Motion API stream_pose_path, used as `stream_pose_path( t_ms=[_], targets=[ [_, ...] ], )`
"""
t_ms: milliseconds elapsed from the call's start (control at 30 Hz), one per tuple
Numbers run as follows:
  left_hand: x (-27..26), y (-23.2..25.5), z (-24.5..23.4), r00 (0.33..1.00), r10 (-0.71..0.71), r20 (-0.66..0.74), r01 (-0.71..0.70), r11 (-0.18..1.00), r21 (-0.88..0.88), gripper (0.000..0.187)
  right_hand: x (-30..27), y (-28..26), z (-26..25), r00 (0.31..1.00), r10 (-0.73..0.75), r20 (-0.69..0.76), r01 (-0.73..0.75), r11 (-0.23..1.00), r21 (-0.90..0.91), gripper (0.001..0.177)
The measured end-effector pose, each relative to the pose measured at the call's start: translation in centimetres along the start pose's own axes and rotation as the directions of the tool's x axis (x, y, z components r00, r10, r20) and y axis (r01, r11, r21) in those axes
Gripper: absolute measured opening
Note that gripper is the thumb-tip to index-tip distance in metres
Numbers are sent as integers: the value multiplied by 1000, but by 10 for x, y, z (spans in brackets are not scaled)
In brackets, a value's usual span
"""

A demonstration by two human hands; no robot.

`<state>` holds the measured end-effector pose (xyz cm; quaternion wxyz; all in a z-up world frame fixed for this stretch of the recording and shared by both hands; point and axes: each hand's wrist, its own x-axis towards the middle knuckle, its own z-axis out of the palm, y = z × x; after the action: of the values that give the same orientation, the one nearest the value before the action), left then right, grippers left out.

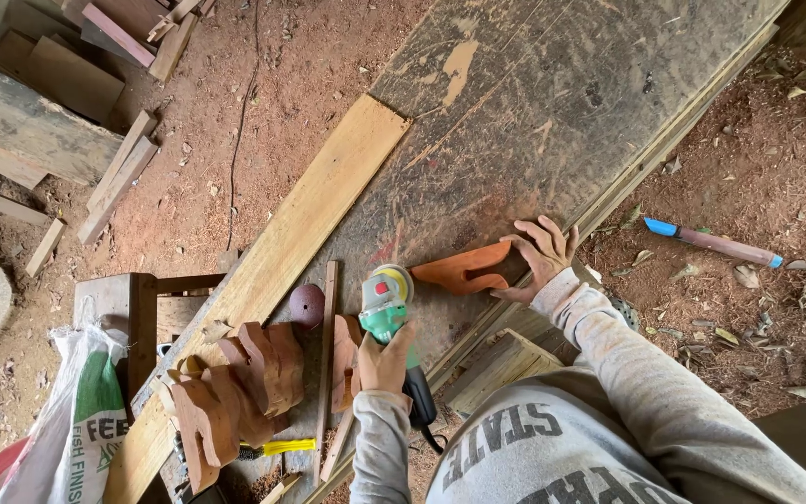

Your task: Use an angle grinder with a sanding attachment to smooth small wooden pieces.

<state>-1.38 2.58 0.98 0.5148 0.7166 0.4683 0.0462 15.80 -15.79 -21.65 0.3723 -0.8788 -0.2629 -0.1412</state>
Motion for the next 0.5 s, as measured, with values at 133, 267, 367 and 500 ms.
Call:
stream_pose_path(
  t_ms=[133, 267, 367, 500],
  targets=[
    [-9, -20, -12, 997, -46, -58, 44, 998, -37, 30, 12, -21, -36, 999, -7, 53, 6, 1000, 25, 101],
    [-24, -41, -18, 997, -34, -68, 20, 982, -190, 31, 28, -39, -53, 965, -221, 142, 225, 974, -13, 89],
    [-37, -42, -16, 998, -38, -44, 27, 975, -222, 32, 30, -25, -43, 928, -209, 307, 170, 974, 150, 74],
    [-42, -52, -13, 1000, -7, -20, 2, 975, -223, 34, 51, -50, -73, 737, 250, 628, -507, 819, 270, 39]
  ],
)
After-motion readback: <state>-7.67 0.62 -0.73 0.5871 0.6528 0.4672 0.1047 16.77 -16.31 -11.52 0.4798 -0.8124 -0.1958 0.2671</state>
